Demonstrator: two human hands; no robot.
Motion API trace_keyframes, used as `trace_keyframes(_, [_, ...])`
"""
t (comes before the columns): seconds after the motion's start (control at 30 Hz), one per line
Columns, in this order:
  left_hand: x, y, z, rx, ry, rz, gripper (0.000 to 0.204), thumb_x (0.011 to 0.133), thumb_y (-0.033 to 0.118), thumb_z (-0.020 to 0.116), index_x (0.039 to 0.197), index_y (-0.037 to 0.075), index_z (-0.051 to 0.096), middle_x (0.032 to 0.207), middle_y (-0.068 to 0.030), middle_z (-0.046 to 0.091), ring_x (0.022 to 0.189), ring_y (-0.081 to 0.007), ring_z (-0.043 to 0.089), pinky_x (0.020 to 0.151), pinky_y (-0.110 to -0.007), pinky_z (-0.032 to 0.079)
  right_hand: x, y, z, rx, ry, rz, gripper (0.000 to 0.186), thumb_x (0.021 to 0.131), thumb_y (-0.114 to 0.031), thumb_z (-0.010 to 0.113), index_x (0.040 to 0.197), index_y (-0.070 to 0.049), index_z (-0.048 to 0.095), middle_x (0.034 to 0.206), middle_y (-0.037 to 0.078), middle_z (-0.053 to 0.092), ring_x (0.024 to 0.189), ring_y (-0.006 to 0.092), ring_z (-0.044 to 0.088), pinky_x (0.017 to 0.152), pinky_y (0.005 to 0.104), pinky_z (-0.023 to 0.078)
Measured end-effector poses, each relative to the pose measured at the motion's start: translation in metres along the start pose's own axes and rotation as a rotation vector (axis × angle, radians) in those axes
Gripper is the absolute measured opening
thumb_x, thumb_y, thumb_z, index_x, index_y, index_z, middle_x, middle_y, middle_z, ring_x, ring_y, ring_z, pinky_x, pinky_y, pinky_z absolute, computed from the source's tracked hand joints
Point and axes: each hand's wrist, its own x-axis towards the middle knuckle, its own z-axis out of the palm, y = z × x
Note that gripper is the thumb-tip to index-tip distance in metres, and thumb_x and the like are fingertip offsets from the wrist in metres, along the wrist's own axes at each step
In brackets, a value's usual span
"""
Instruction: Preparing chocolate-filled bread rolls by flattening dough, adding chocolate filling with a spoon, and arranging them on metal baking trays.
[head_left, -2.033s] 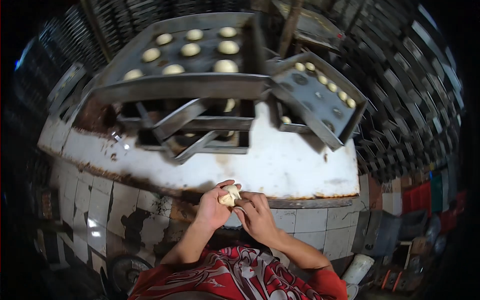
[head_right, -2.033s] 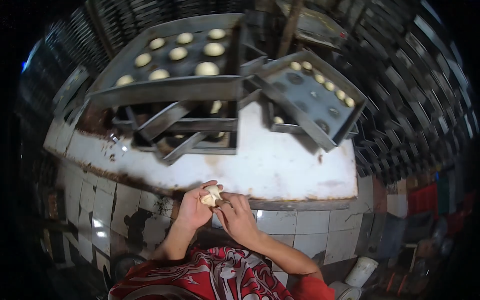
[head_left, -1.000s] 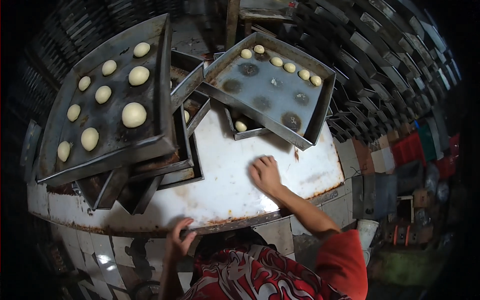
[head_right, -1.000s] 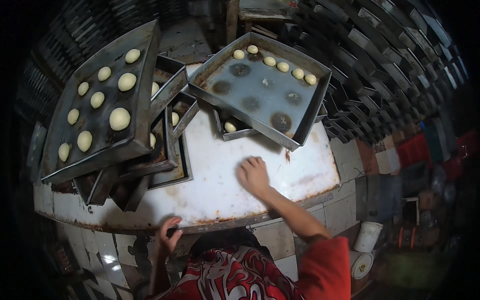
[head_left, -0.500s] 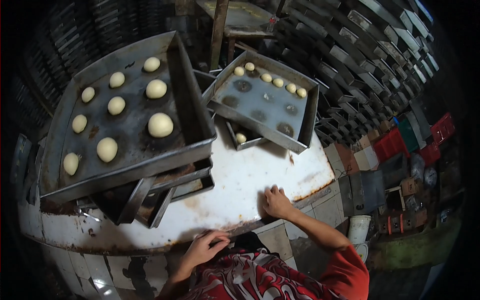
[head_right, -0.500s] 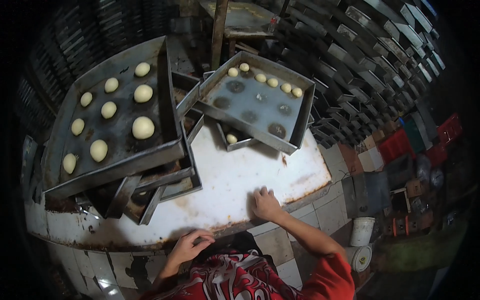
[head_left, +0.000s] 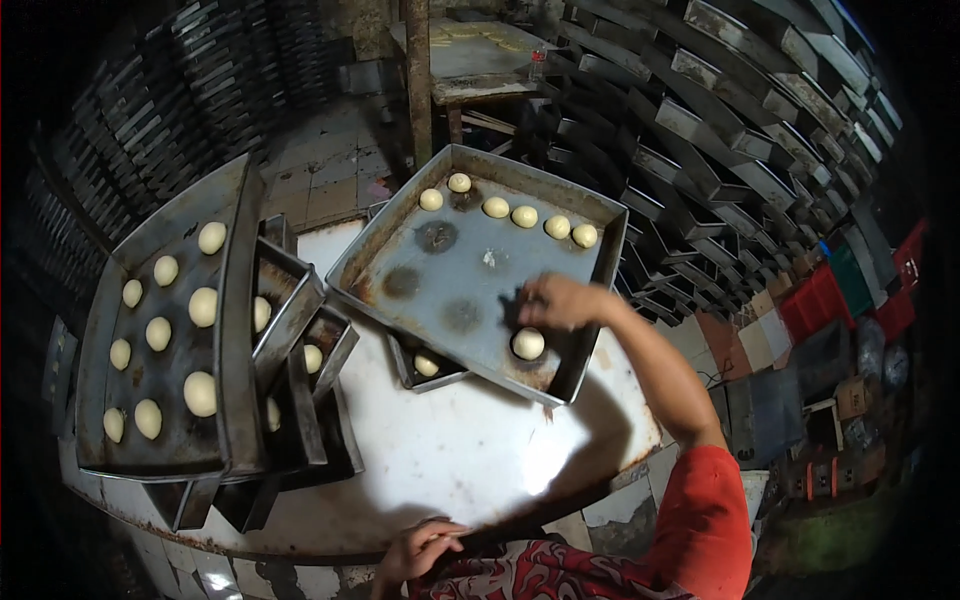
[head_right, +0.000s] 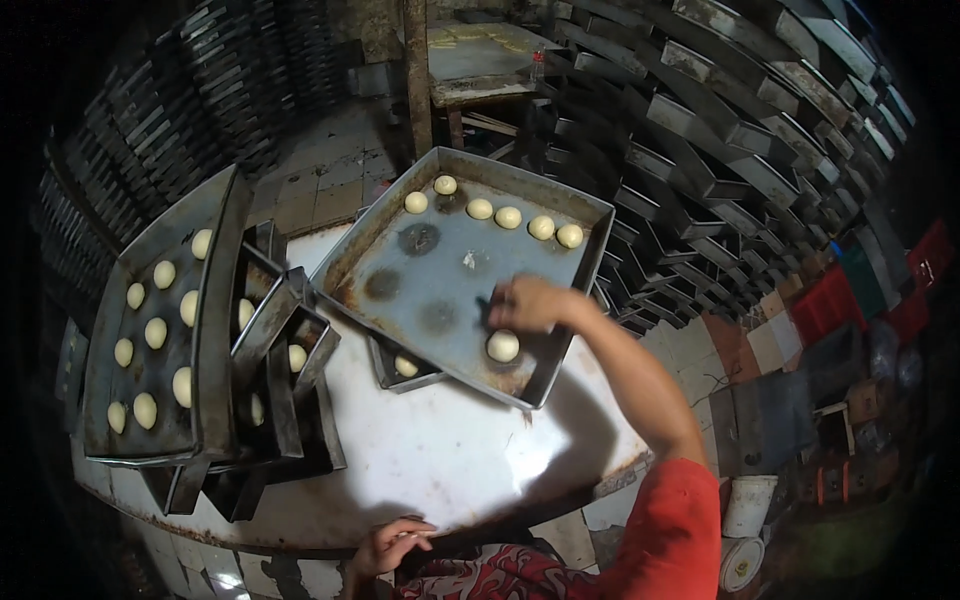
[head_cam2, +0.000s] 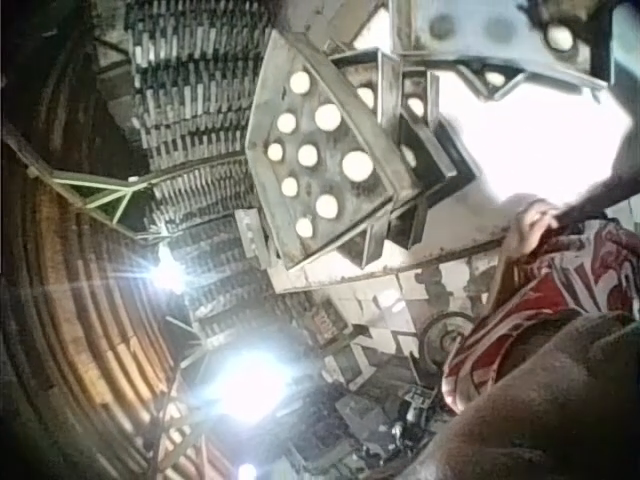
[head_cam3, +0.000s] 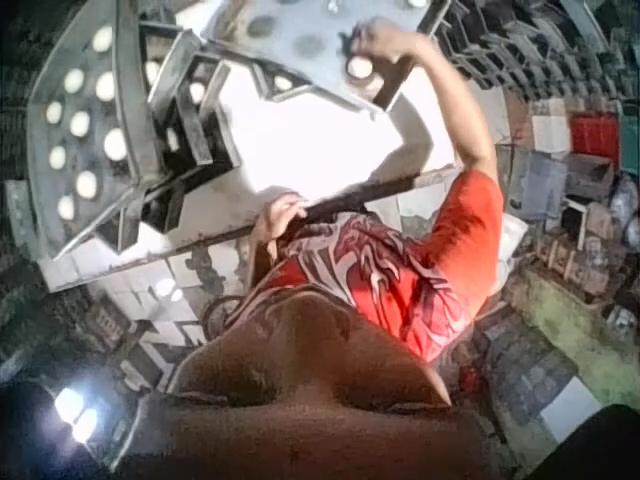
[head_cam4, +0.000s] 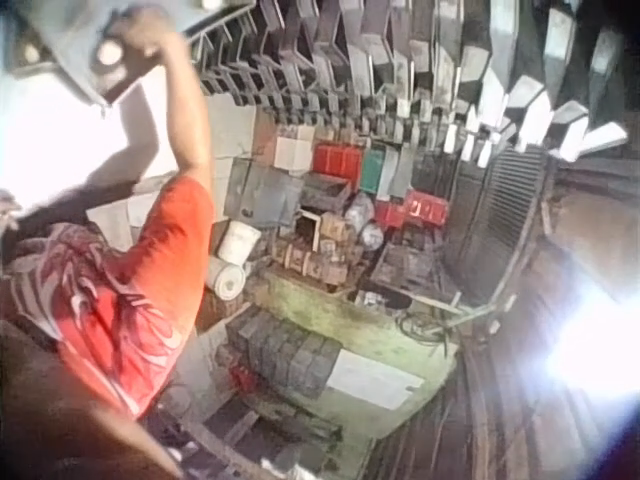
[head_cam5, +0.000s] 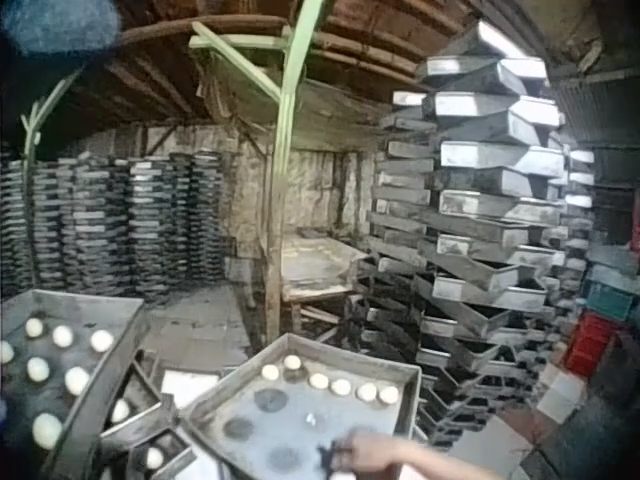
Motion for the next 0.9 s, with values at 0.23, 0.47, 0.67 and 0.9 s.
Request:
trace_keyframes(0.23, [-0.015, -0.006, 0.026, -0.394, 0.368, 0.137, 0.032, 0.095, 0.022, 0.048, 0.111, -0.004, 0.055, 0.104, -0.0176, 0.062, 0.083, -0.0199, 0.063, 0.077, -0.034, 0.050, 0.067, 0.194, -0.036, -0.567, 0.621, 0.492, 0.041, 0.073, -0.013, 0.061, 0.112, 0.002, 0.057, 0.099, 0.023, 0.063, 0.095, 0.0353, 0.062, 0.079, 0.0404, 0.051])
trace_keyframes(0.47, [-0.019, 0.014, 0.050, -0.707, 0.493, 0.281, 0.033, 0.097, 0.019, 0.041, 0.122, -0.001, 0.047, 0.115, -0.0218, 0.057, 0.107, -0.0294, 0.056, 0.093, -0.041, 0.043, -0.075, -0.118, 0.081, 0.838, 0.460, -0.035, 0.027, 0.069, -0.007, 0.065, 0.094, -0.005, 0.054, 0.083, 0.016, 0.055, 0.074, 0.0328, 0.057, 0.064, 0.0401, 0.047])
trace_keyframes(0.67, [-0.102, -0.024, 0.018, -1.138, 0.874, 0.053, 0.036, 0.097, 0.017, 0.036, 0.124, -0.008, 0.041, 0.124, -0.0232, 0.051, 0.117, -0.0326, 0.049, 0.100, -0.041, 0.040, -0.166, -0.319, 0.240, 0.069, -0.197, -1.009, 0.011, 0.074, -0.012, 0.062, 0.082, -0.005, 0.059, 0.081, 0.013, 0.056, 0.073, 0.0312, 0.056, 0.065, 0.0378, 0.048])
trace_keyframes(0.9, [-0.257, -0.057, 0.006, -1.258, 1.179, 0.744, 0.044, 0.096, 0.025, 0.039, 0.129, -0.004, 0.040, 0.131, -0.0136, 0.047, 0.125, -0.0247, 0.041, 0.106, -0.037, 0.030, -0.076, -0.517, 0.364, 1.009, -0.009, -0.467, 0.024, 0.091, -0.022, 0.051, 0.080, 0.000, 0.054, 0.076, 0.013, 0.057, 0.069, 0.0201, 0.056, 0.065, 0.0310, 0.043])
